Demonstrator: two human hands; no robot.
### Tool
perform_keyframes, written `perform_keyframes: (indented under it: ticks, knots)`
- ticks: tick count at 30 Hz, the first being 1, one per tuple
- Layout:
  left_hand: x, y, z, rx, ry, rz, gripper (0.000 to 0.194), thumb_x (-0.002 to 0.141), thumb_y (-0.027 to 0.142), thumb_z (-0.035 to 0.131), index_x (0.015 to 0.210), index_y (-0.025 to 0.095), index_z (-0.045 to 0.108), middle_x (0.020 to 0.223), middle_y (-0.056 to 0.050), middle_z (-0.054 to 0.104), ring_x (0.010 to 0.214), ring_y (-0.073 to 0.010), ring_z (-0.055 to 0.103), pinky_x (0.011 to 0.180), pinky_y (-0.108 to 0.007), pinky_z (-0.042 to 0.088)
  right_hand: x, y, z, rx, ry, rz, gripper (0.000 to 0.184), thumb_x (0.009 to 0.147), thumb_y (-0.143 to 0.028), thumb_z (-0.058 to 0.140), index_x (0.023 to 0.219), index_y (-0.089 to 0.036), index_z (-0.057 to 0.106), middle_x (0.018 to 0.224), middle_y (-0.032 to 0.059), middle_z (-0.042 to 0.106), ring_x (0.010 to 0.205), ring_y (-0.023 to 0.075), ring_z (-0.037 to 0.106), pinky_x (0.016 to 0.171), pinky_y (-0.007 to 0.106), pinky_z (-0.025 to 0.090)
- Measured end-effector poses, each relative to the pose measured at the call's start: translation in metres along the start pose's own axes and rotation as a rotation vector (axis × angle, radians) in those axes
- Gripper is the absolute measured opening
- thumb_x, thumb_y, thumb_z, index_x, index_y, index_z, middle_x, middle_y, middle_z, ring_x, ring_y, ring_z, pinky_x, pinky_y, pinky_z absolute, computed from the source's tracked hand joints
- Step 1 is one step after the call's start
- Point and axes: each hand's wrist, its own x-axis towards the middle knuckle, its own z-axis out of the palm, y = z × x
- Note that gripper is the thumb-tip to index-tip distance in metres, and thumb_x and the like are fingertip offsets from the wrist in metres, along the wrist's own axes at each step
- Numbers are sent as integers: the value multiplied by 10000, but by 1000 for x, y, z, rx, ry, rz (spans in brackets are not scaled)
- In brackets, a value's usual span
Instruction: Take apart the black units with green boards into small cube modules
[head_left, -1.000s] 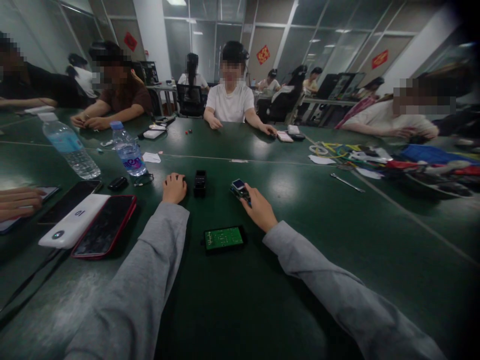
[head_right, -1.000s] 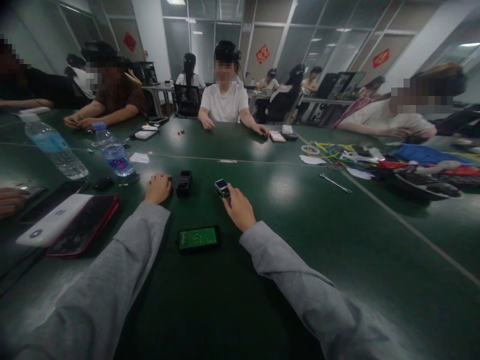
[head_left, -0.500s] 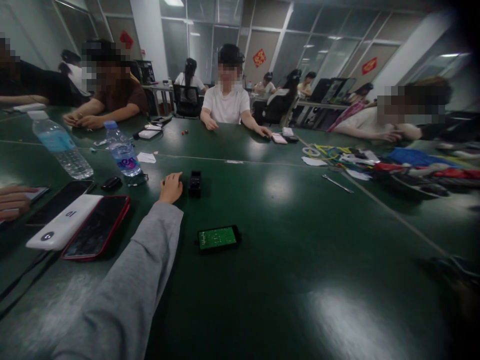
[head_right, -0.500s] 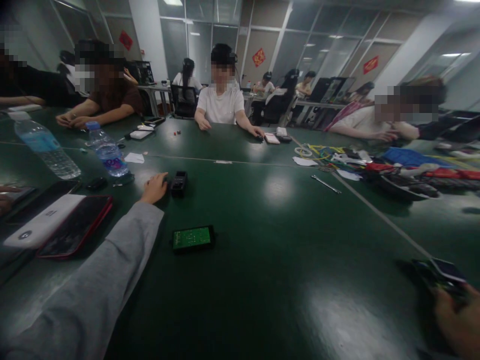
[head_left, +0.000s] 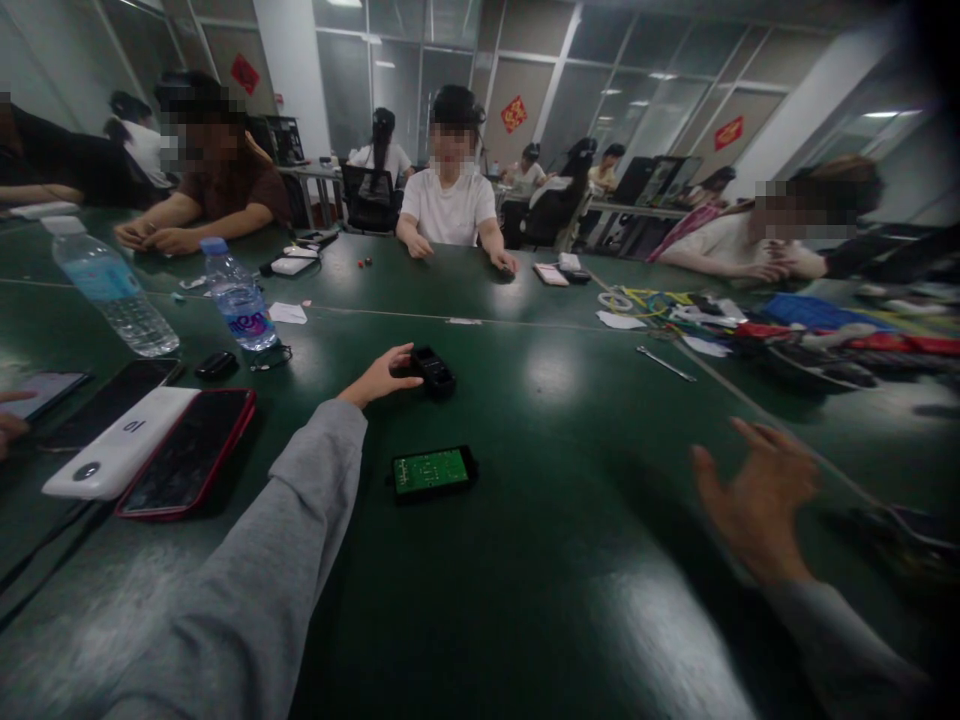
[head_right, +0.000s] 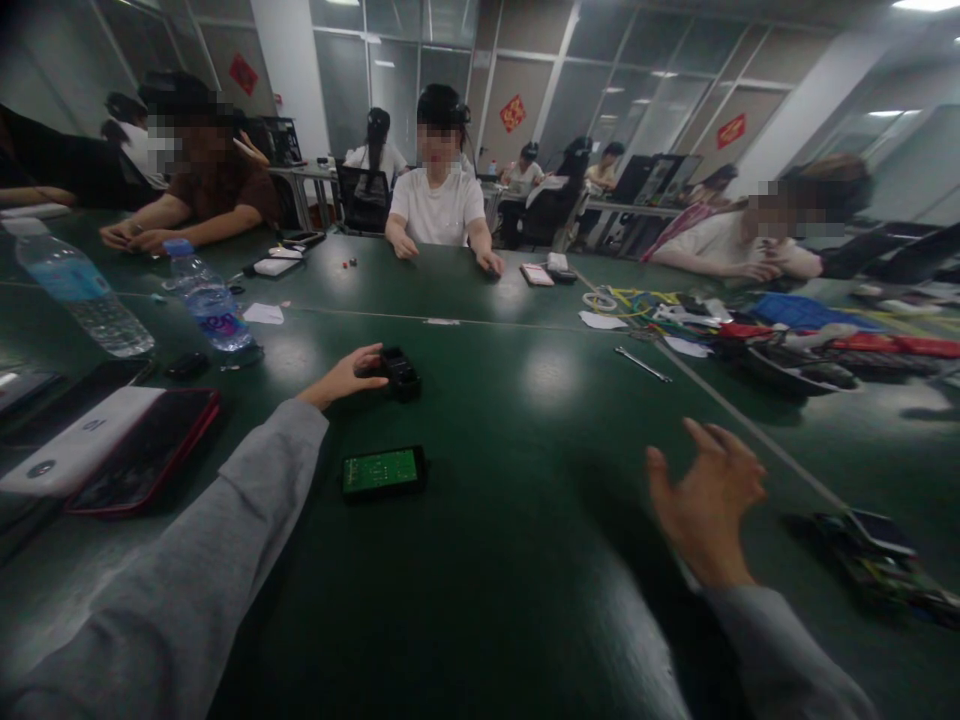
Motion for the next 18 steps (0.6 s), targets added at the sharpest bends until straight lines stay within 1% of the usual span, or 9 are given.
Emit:
perform_keyframes:
  ticks: [1,3,4,6,9,11,14,16,18]
  knots:
    - [0,3,4,-70,-29,-1,805,716,305,765,1422,145,414,1328,-178,591,1239,-251,564,1063,-465,423,4,-25,15,24,-11,-35,653,947,-625,360,1465,-228,362,1398,207,396,1313,421,345,1024,665,290]
    - [0,6,10,-152,-42,5,694,739,336,750,1355,142,497,1285,-163,623,1194,-242,595,1057,-462,432,11,-79,46,130,-102,-144,588,972,-577,355,1427,-207,398,1377,182,427,1282,383,398,1011,622,351]
    - [0,6,11,-168,-32,8,632,754,346,736,1317,142,535,1259,-156,640,1164,-238,612,1053,-465,436,13,-107,60,191,-170,-207,553,983,-549,359,1422,-215,394,1385,165,425,1289,359,398,1020,596,364]
    - [1,3,13,-184,7,15,528,780,352,708,1250,143,590,1204,-142,670,1112,-230,636,1046,-472,440,16,-157,88,320,-246,-295,529,986,-532,390,1422,-231,383,1403,142,413,1302,324,391,1041,554,374]
    - [2,-3,13,-214,49,41,429,784,316,699,1168,135,640,1127,-126,704,1055,-222,657,1035,-467,448,24,-214,122,440,-307,-382,608,953,-535,494,1457,-235,333,1471,138,329,1350,318,333,1068,528,378]
    - [3,-5,13,-241,65,61,379,782,283,694,1126,128,659,1094,-121,715,1034,-218,665,1029,-456,453,31,-236,140,460,-335,-420,639,941,-497,536,1476,-235,306,1487,141,300,1364,327,312,1070,533,384]
    - [3,-5,12,-286,110,51,321,801,253,667,1092,118,669,1047,-118,723,994,-209,674,1000,-438,472,39,-248,154,477,-414,-417,534,959,-363,513,1454,-242,354,1374,137,419,1275,310,425,1025,507,445]
    - [3,-5,11,-312,155,34,291,819,244,644,1077,113,669,1016,-113,724,936,-194,681,965,-426,491,36,-245,150,491,-465,-399,482,958,-303,494,1426,-240,399,1278,127,477,1190,291,494,991,480,480]
    - [4,-6,9,-330,195,19,271,839,236,616,1075,113,665,999,-105,721,868,-173,682,931,-415,507,28,-235,135,509,-509,-395,484,952,-301,500,1424,-249,404,1263,121,476,1162,283,513,979,472,493]
